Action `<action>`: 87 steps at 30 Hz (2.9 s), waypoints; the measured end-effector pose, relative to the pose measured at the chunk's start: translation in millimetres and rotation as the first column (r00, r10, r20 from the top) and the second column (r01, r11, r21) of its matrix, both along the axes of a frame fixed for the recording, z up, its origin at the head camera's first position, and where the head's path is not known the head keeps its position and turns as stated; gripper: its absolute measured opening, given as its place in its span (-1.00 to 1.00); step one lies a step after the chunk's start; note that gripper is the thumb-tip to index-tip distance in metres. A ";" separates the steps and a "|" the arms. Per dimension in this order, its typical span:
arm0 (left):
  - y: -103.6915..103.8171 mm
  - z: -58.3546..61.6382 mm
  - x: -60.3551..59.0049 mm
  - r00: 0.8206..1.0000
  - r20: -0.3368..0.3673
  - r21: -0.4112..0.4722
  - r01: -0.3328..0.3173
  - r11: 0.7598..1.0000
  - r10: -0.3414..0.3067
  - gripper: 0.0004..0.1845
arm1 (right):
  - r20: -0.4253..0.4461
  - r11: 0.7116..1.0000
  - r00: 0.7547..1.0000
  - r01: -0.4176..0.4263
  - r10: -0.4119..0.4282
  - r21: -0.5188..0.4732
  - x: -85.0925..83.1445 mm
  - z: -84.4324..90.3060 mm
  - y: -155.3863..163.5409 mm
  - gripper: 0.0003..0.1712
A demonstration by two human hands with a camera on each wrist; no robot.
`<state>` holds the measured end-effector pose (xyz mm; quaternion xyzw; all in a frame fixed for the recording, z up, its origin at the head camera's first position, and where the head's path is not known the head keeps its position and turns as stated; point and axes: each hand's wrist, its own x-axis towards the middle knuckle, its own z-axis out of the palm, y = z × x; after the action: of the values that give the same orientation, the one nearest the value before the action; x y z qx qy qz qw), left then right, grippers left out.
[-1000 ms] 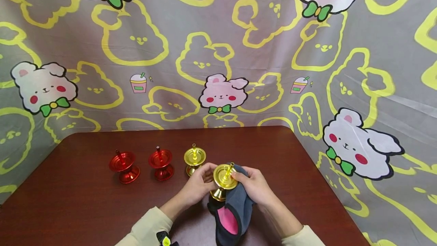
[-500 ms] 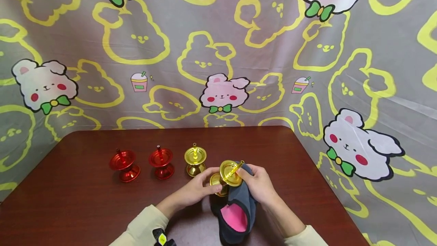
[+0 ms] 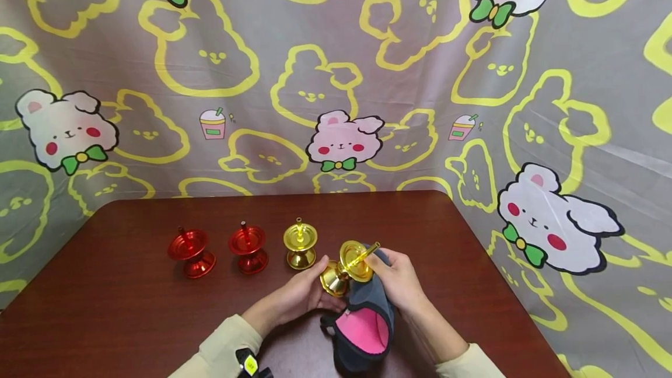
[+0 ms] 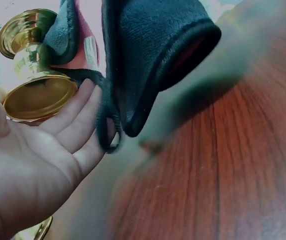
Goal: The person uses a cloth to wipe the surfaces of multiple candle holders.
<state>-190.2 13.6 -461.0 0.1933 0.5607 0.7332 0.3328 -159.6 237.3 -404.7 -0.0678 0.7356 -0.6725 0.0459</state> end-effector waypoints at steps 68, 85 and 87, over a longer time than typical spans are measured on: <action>35.0 -0.8 12.3 0.652 -0.616 -0.126 -0.635 0.762 0.442 -0.46 | 0.215 0.947 0.962 0.220 -0.170 -0.235 -6.1 -25.2 -31.0 -0.46; 13.7 3.0 6.0 0.972 -0.063 0.160 -0.215 0.963 0.227 -0.41 | 0.176 0.938 0.973 0.197 -0.151 -0.286 -4.3 -13.1 -26.1 -0.58; 16.4 4.1 6.4 0.960 -0.098 0.152 -0.246 0.957 0.262 -0.43 | 0.179 0.932 0.968 0.220 -0.174 -0.289 -4.8 -13.5 -27.4 -0.58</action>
<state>-183.8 30.0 -457.0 0.1850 0.5473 0.7943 0.1882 -164.3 209.9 -418.2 0.0509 0.6196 -0.7829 0.0222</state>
